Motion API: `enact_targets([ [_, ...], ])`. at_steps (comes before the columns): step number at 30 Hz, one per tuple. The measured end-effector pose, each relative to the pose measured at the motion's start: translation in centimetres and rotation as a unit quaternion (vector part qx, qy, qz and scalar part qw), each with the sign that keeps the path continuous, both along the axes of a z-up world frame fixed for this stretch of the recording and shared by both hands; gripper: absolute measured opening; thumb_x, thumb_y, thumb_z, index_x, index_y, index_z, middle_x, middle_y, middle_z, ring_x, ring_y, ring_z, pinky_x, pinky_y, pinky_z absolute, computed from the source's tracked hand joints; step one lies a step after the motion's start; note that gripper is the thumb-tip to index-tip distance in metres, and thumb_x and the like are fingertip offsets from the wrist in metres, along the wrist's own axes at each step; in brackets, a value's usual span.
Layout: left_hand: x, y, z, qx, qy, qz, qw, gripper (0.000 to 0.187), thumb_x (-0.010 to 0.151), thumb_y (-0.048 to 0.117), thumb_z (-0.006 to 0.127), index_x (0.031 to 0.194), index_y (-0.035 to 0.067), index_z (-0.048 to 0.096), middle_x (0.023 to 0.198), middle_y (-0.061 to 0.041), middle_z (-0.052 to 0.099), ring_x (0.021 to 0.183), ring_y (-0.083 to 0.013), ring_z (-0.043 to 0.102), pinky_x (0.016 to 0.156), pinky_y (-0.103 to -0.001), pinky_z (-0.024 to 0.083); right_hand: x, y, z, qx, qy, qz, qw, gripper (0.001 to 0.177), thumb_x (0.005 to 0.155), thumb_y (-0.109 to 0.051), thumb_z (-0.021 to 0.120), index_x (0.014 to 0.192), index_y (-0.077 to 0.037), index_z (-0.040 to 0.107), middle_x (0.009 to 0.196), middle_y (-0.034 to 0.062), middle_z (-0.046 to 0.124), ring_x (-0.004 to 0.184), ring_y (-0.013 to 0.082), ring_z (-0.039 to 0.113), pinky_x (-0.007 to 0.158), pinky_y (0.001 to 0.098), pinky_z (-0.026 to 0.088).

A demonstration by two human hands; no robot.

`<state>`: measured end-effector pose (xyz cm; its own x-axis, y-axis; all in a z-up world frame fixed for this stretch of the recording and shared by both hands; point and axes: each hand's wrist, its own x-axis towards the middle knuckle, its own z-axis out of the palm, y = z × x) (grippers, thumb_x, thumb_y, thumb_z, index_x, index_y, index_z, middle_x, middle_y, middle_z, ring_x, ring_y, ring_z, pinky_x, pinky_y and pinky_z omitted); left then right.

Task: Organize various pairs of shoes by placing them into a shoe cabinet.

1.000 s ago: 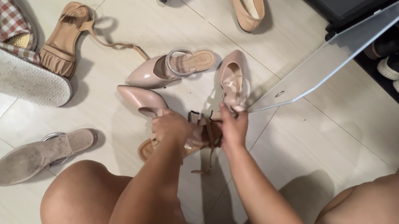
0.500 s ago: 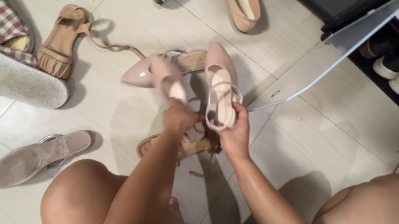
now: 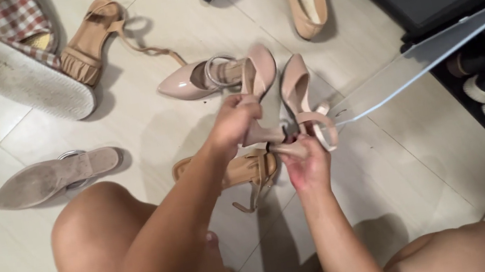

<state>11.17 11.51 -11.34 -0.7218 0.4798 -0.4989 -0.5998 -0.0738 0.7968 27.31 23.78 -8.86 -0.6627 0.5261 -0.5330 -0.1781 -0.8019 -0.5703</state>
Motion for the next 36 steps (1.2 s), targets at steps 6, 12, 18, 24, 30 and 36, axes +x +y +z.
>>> enact_targets([
  [6,0.0,-2.8,7.0,-0.046,-0.058,0.077,0.994,0.076,0.073,-0.003,0.058,0.148,0.010,0.052,0.088,-0.009,0.061,0.069,-0.0181,0.055,0.057,-0.030,0.049,-0.5,-1.1,3.4,-0.120,0.024,-0.051,0.991,0.033,0.074,-0.025,0.063,0.104,-0.011,0.057,0.089,0.0076,0.063,0.089,0.0301,0.068,0.088,0.0589,0.054],
  [12,-2.7,-7.0,8.2,0.100,-0.158,-0.128,0.974,0.064,0.069,-0.005,0.054,0.132,-0.004,0.059,0.097,-0.014,0.063,0.087,-0.0201,0.068,0.068,-0.034,0.063,3.3,1.5,1.5,-0.258,0.190,0.076,0.944,0.067,0.079,-0.023,0.059,0.136,0.011,0.057,0.096,0.0140,0.061,0.082,0.0207,0.061,0.086,0.0411,0.054],
  [18,-3.8,-7.1,11.2,0.021,-0.124,0.001,0.992,0.058,0.071,-0.004,0.052,0.129,0.001,0.054,0.091,-0.011,0.060,0.076,-0.0243,0.065,0.063,-0.044,0.063,-0.4,-0.7,3.9,-0.181,0.040,-0.029,0.982,0.053,0.066,-0.031,0.060,0.110,-0.002,0.052,0.080,0.0022,0.052,0.076,0.0206,0.062,0.089,0.0563,0.055],
  [24,-4.5,-10.6,12.2,0.146,-0.129,-0.142,0.970,0.083,0.059,-0.003,0.054,0.143,0.001,0.058,0.091,-0.014,0.068,0.073,-0.0206,0.066,0.070,-0.032,0.060,1.5,0.3,9.5,-0.199,0.091,0.120,0.968,0.054,0.066,-0.026,0.059,0.115,-0.002,0.058,0.082,0.0058,0.056,0.068,0.0126,0.057,0.079,0.0548,0.057],
  [30,0.3,-9.8,17.2,0.180,-0.157,-0.111,0.965,0.079,0.059,-0.005,0.056,0.138,-0.004,0.054,0.094,-0.014,0.070,0.076,-0.0212,0.068,0.070,-0.031,0.058,3.4,1.0,14.3,-0.260,0.037,0.091,0.961,0.041,0.074,-0.024,0.060,0.110,-0.004,0.059,0.087,0.0122,0.061,0.075,0.0197,0.060,0.076,0.0433,0.053],
  [36,6.3,-11.5,29.7,0.051,-0.179,-0.167,0.968,0.086,0.058,-0.006,0.057,0.144,0.003,0.058,0.090,-0.015,0.071,0.072,-0.0200,0.068,0.070,-0.028,0.057,2.8,-0.7,26.8,-0.266,-0.090,0.043,0.959,0.038,0.068,-0.027,0.060,0.100,-0.007,0.062,0.071,0.0045,0.057,0.069,0.0186,0.059,0.080,0.0548,0.056],
])
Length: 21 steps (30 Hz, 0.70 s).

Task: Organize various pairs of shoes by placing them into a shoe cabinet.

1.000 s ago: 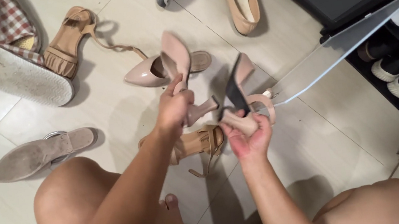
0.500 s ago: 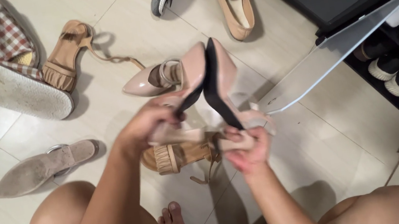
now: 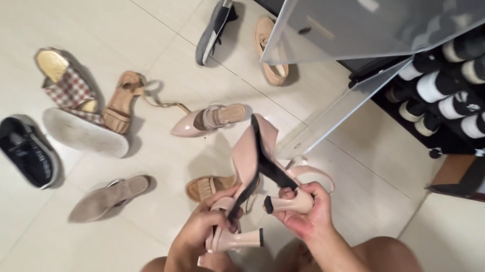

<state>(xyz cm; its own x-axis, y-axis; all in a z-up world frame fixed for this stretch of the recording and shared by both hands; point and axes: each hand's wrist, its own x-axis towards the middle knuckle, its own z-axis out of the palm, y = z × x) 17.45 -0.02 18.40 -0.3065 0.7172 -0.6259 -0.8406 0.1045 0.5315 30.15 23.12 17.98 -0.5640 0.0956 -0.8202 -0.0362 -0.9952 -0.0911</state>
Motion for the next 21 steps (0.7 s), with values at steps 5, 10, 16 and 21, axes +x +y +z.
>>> enact_targets([
  [5,2.1,-3.5,9.3,0.118,-0.167,0.107,0.973,0.090,0.055,0.005,0.058,0.144,-0.003,0.051,0.096,-0.020,0.066,0.068,-0.0224,0.063,0.065,-0.032,0.055,3.2,-0.8,8.1,-0.120,0.056,-0.053,0.990,0.039,0.072,-0.024,0.063,0.102,0.000,0.058,0.075,0.0063,0.058,0.076,0.0195,0.061,0.080,0.0483,0.051],
  [10,4.6,-5.3,18.9,0.263,-0.213,0.263,0.903,0.083,0.062,0.014,0.059,0.141,-0.004,0.039,0.106,-0.026,0.059,0.073,-0.0223,0.058,0.070,-0.034,0.054,5.8,-0.3,17.6,-0.115,0.126,-0.093,0.981,0.043,0.070,-0.022,0.067,0.105,0.001,0.056,0.069,0.0022,0.052,0.081,0.0207,0.062,0.082,0.0468,0.049],
  [16,3.3,-4.0,29.2,0.177,-0.184,0.246,0.935,0.095,0.055,0.017,0.057,0.146,-0.005,0.042,0.096,-0.024,0.061,0.074,-0.0280,0.063,0.071,-0.036,0.056,9.1,1.4,27.3,-0.130,0.178,-0.127,0.967,0.052,0.075,-0.019,0.065,0.120,0.005,0.054,0.092,0.0116,0.058,0.081,0.0202,0.062,0.083,0.0397,0.056],
  [21,3.1,1.3,31.0,-0.076,0.108,-0.093,0.987,0.072,0.067,0.007,0.066,0.139,0.013,0.061,0.112,-0.011,0.069,0.086,-0.0219,0.065,0.073,-0.033,0.053,11.0,1.5,32.4,0.310,-0.060,0.087,0.945,0.060,0.083,-0.001,0.064,0.142,-0.001,0.052,0.107,0.0131,0.066,0.095,0.0238,0.070,0.078,0.0454,0.061],
])
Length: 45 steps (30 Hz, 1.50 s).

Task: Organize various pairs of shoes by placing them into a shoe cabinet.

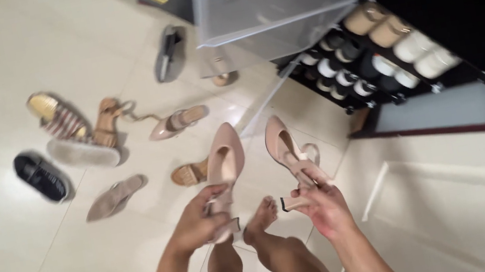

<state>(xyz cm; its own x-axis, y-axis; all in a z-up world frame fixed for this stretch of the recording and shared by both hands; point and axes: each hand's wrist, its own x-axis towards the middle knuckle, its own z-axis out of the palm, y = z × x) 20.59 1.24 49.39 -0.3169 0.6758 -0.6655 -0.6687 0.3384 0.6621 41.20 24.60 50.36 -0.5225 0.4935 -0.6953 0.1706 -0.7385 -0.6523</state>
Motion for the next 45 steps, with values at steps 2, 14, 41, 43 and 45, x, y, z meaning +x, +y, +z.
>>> enact_targets([
  [2,0.4,3.1,1.2,-0.026,0.134,-0.079,0.987,0.064,0.069,0.012,0.073,0.132,0.014,0.065,0.113,-0.013,0.072,0.093,-0.0227,0.068,0.081,-0.033,0.054,0.4,0.1,0.9,0.028,-0.038,-0.023,0.999,0.062,0.082,0.004,0.065,0.141,-0.003,0.049,0.111,0.0100,0.067,0.098,0.0228,0.070,0.078,0.0437,0.061],
  [14,1.1,21.5,8.0,0.053,0.339,-0.207,0.916,0.073,0.064,0.018,0.083,0.134,0.012,0.062,0.127,-0.018,0.062,0.101,-0.0306,0.070,0.086,-0.038,0.058,5.5,9.8,2.9,0.337,-0.051,-0.020,0.940,0.070,0.087,0.007,0.068,0.152,-0.003,0.045,0.121,0.0104,0.067,0.107,0.0138,0.066,0.092,0.0289,0.056],
  [41,-5.6,66.8,0.3,0.195,0.418,-0.083,0.883,0.044,0.065,0.021,0.090,0.099,0.000,0.071,0.094,-0.009,0.075,0.089,-0.0213,0.073,0.080,-0.034,0.059,-9.3,51.3,-6.2,0.674,-0.118,0.082,0.725,0.052,0.092,-0.011,0.075,0.137,0.001,0.053,0.107,0.0155,0.074,0.093,0.0187,0.074,0.078,0.0331,0.059],
  [43,-6.2,67.1,0.1,0.142,0.471,-0.122,0.862,0.044,0.065,0.028,0.091,0.097,0.003,0.073,0.091,-0.010,0.076,0.087,-0.0224,0.074,0.080,-0.035,0.059,-9.9,52.4,-7.6,0.695,-0.114,0.078,0.706,0.052,0.091,-0.011,0.077,0.135,0.002,0.053,0.107,0.0171,0.074,0.094,0.0198,0.073,0.077,0.0344,0.059],
  [45,-6.7,67.3,-0.6,0.130,0.503,-0.178,0.836,0.030,0.081,0.031,0.079,0.099,0.008,0.077,0.091,-0.011,0.077,0.088,-0.0247,0.076,0.082,-0.038,0.058,-10.4,53.5,-8.6,0.646,-0.118,0.074,0.751,0.032,0.095,-0.011,0.074,0.124,-0.001,0.063,0.107,0.0141,0.078,0.093,0.0184,0.077,0.078,0.0339,0.060],
])
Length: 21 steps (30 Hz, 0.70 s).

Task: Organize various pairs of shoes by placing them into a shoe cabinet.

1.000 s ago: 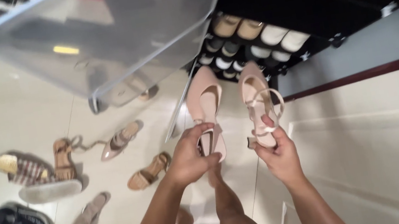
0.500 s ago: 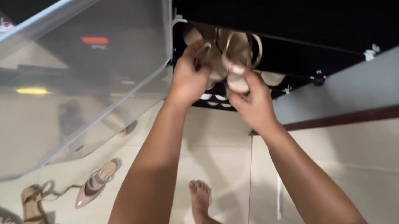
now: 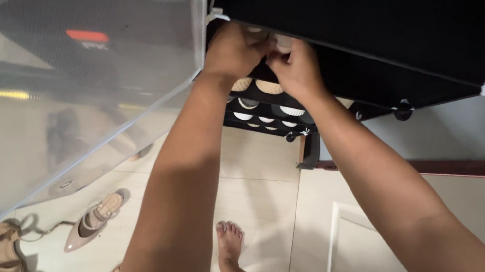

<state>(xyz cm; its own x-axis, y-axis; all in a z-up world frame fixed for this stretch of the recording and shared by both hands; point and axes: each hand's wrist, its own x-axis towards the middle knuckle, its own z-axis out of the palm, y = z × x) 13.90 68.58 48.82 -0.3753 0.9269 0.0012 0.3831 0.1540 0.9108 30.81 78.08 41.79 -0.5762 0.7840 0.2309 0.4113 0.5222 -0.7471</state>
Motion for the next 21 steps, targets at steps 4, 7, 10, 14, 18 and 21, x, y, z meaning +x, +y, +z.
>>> enact_targets([
  [4,0.5,0.7,-1.8,0.009,0.070,0.010,0.997,0.022,0.096,0.028,0.066,0.102,0.009,0.076,0.092,-0.014,0.076,0.089,-0.0306,0.074,0.081,-0.044,0.055,0.6,1.4,-1.7,-0.013,0.034,0.034,0.999,0.030,0.096,-0.006,0.073,0.123,0.001,0.062,0.109,0.0125,0.077,0.099,0.0185,0.076,0.084,0.0329,0.060],
  [7,0.9,-0.3,-1.1,-0.030,0.156,0.033,0.987,0.025,0.101,0.028,0.064,0.108,0.006,0.072,0.101,-0.020,0.073,0.098,-0.0368,0.069,0.087,-0.048,0.053,0.7,0.8,-0.5,-0.053,0.103,0.067,0.991,0.037,0.095,0.001,0.070,0.129,0.002,0.054,0.112,0.0110,0.071,0.101,0.0187,0.072,0.089,0.0319,0.060],
  [10,1.7,-3.1,-0.5,0.009,0.185,0.044,0.982,0.040,0.094,0.026,0.071,0.125,0.003,0.061,0.120,-0.026,0.064,0.113,-0.0420,0.062,0.097,-0.049,0.051,2.1,-0.7,0.2,-0.107,0.126,0.069,0.984,0.031,0.102,0.001,0.072,0.129,0.002,0.056,0.116,0.0120,0.073,0.106,0.0196,0.073,0.097,0.0333,0.060],
  [14,2.9,-9.1,0.0,0.187,0.218,0.065,0.956,0.071,0.082,0.015,0.077,0.145,0.004,0.046,0.144,-0.029,0.046,0.132,-0.0478,0.049,0.109,-0.050,0.047,5.3,-6.7,2.0,-0.052,0.156,-0.020,0.986,0.058,0.098,0.001,0.073,0.146,-0.001,0.040,0.136,0.0112,0.055,0.120,0.0175,0.061,0.102,0.0319,0.055],
  [18,3.5,-16.4,-3.0,0.116,0.131,0.023,0.984,0.068,0.087,0.015,0.075,0.146,0.007,0.044,0.142,-0.023,0.053,0.124,-0.0437,0.054,0.103,-0.049,0.048,10.2,-13.7,-2.8,-0.091,0.087,-0.104,0.987,0.038,0.106,0.001,0.069,0.141,-0.005,0.057,0.119,0.0106,0.064,0.100,0.0152,0.065,0.087,0.0282,0.057],
  [21,3.4,-21.9,-6.3,-0.027,0.102,0.002,0.994,0.062,0.087,0.016,0.070,0.145,0.011,0.048,0.127,-0.020,0.063,0.113,-0.0414,0.062,0.094,-0.050,0.050,11.0,-20.6,-7.3,-0.157,0.127,0.011,0.979,0.037,0.097,0.005,0.064,0.132,-0.005,0.055,0.114,0.0058,0.058,0.090,0.0119,0.062,0.078,0.0246,0.055],
])
